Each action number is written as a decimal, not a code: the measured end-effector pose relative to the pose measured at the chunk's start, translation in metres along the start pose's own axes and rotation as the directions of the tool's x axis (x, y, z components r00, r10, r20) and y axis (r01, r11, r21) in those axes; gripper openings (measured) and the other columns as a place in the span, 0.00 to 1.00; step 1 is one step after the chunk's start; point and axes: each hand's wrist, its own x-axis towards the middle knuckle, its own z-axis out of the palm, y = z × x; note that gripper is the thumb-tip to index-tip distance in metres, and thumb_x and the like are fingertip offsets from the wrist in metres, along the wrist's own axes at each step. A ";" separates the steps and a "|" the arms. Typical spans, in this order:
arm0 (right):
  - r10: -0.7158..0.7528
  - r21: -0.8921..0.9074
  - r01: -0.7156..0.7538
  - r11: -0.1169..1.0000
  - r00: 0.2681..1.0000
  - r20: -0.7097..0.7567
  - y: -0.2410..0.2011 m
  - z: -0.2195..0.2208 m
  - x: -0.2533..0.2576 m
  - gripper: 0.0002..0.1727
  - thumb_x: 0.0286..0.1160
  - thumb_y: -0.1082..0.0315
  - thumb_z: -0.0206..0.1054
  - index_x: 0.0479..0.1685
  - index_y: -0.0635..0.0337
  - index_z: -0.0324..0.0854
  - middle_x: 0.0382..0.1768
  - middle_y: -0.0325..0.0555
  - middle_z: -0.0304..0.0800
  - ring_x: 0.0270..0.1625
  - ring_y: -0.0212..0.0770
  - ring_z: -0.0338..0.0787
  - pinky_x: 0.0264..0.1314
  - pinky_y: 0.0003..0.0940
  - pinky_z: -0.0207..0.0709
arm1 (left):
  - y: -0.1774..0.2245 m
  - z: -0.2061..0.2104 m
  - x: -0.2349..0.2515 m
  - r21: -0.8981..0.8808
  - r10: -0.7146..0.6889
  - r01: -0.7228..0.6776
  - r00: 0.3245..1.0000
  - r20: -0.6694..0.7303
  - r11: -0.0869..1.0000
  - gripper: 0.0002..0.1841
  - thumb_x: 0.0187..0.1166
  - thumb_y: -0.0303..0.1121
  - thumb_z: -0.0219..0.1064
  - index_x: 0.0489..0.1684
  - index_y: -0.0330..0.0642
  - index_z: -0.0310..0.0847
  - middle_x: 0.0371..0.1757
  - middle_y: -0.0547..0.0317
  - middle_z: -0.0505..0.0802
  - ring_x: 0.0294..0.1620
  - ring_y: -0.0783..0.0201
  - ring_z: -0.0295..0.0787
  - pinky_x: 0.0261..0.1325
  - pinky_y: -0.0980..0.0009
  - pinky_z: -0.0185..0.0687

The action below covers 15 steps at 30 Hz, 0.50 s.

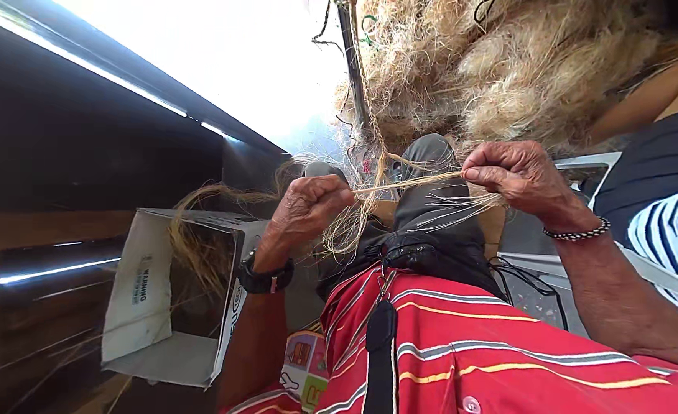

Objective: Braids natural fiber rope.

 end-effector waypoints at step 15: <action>0.159 -0.016 -0.160 0.987 0.985 -0.063 0.048 -0.059 -0.023 0.05 0.74 0.70 0.66 0.33 0.51 0.85 0.20 0.23 0.79 0.18 0.16 0.69 0.20 0.14 0.63 | -0.014 -0.005 0.001 0.043 -0.006 0.009 0.997 -0.074 0.999 0.14 0.86 0.29 0.58 0.26 0.40 0.81 0.18 0.64 0.77 0.13 0.75 0.61 0.17 0.82 0.55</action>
